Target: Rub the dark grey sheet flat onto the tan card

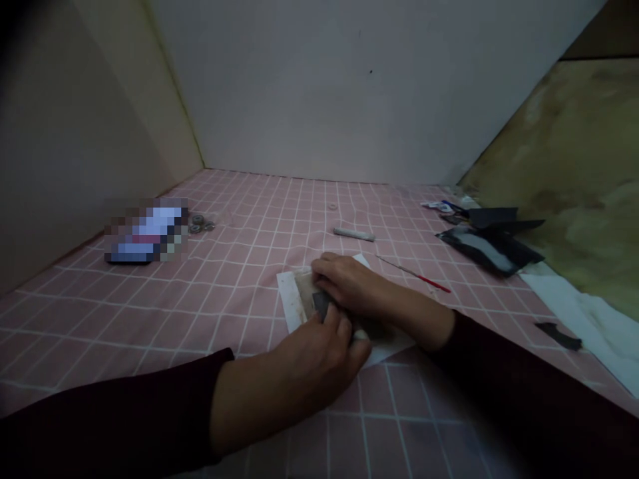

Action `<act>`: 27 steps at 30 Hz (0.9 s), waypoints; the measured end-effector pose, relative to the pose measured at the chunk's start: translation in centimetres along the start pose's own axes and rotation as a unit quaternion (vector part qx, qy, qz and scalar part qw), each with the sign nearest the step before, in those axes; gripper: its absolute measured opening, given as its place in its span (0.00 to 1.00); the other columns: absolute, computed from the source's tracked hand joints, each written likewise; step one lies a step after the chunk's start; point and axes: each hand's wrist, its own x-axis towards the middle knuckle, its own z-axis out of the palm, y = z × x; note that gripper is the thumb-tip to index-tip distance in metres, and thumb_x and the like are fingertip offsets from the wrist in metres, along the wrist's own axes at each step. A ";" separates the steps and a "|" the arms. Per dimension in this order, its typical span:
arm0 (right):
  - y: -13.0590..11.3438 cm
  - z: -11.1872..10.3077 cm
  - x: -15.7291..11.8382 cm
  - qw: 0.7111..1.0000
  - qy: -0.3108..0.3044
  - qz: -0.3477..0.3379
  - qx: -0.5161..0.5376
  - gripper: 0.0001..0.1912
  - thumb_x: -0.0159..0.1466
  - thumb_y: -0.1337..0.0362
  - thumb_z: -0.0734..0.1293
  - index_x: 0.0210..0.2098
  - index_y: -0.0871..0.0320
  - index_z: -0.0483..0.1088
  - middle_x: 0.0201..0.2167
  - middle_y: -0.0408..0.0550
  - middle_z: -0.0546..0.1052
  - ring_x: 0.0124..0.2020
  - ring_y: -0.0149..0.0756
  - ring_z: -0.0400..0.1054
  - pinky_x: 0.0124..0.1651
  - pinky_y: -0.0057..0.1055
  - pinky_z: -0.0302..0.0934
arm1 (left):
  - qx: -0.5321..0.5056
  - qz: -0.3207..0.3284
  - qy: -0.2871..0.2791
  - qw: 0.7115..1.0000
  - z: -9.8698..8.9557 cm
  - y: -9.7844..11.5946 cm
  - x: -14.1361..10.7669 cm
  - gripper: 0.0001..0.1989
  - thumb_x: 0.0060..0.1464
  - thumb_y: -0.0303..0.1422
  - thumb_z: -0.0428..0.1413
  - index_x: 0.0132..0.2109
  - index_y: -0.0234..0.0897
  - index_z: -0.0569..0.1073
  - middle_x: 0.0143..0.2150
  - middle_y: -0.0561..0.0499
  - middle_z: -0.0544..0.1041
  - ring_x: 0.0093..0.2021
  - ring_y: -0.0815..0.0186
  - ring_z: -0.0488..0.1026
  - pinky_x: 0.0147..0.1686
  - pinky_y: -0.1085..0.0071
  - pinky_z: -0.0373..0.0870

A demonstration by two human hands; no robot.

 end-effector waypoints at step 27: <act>1.7 -0.4 -1.3 0.997 0.020 0.077 -0.008 0.04 0.62 0.70 0.62 0.31 0.57 0.64 0.29 0.45 0.72 0.29 0.34 0.64 0.34 0.30 0.57 | 0.001 0.003 0.020 1.000 0.0 -0.1 -0.1 0.09 0.63 0.28 0.42 0.41 0.31 0.66 0.40 0.37 0.76 0.43 0.50 0.75 0.38 0.57 0.70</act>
